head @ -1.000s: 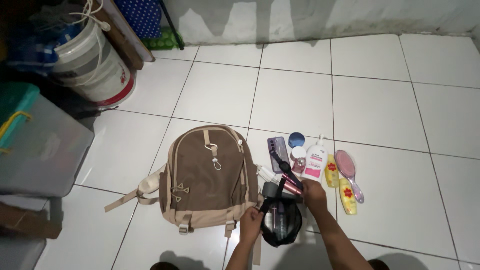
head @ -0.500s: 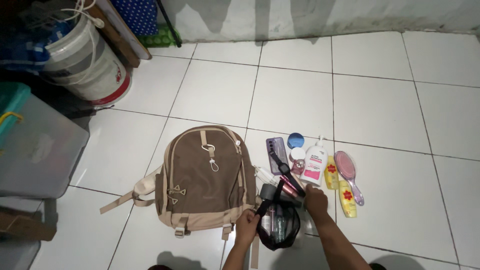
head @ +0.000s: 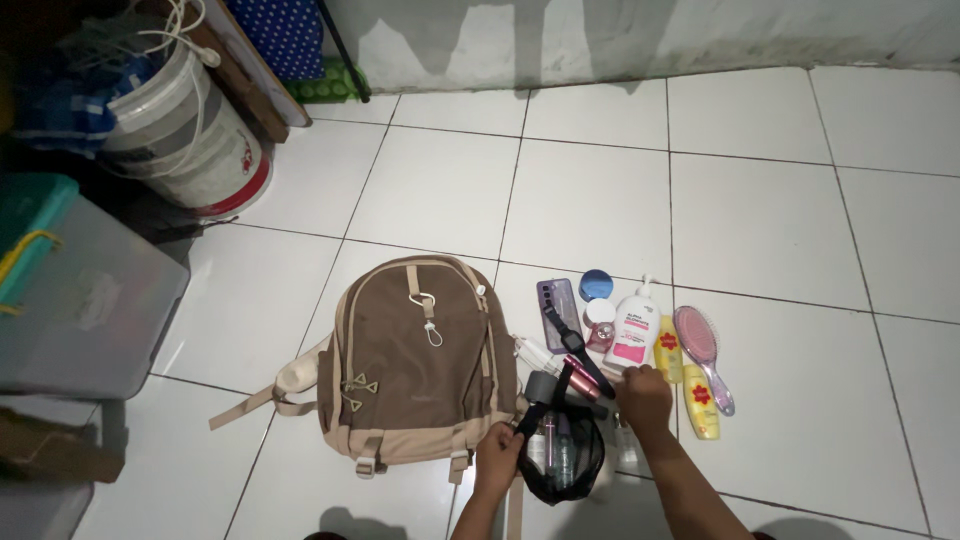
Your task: The person kneels on a tiled floor and takes personal items out of a small backpack, including a phone, a hairdryer, bottles, and a black mesh pouch, placing them on the floor beside the bag. They open and close the backpack compartments and arrange the items in a group on the floor.
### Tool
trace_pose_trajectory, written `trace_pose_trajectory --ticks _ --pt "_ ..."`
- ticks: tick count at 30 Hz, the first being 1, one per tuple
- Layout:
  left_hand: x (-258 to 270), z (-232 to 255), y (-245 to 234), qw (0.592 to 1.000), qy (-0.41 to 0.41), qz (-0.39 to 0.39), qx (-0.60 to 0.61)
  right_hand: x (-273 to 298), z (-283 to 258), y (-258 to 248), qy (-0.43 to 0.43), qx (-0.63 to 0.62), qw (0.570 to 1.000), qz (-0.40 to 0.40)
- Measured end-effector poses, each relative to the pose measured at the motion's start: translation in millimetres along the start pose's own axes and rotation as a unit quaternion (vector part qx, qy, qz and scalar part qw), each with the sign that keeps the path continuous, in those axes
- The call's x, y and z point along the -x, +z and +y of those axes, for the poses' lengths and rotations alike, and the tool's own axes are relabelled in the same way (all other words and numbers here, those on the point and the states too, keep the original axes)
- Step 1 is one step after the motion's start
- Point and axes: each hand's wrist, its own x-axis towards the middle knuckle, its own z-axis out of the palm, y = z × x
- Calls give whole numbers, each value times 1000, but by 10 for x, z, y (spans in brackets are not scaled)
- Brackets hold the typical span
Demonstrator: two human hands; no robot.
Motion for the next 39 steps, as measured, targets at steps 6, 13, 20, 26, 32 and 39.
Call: trace_pose_trajectory --ticks 6,13,20,26,32,39 --pt "21 79 -24 1000 3 3 -5 -47 -142 74 14 106 990 -90" --pt "63 151 -21 1000 -17 -8 13 -5 95 -189 183 -71 971 -136" --pt "104 228 23 999 -31 -13 1 -66 -96 -271 340 -554 711 -269" --pt "158 267 29 999 -37 7 -6 215 -859 -148 97 -272 810 -511" --pt "184 250 19 999 -43 -3 -6 472 -1227 -136 154 -87 943 -282" --pt "119 219 -12 1000 -16 -3 -3 93 -668 -264 320 -271 891 -171"
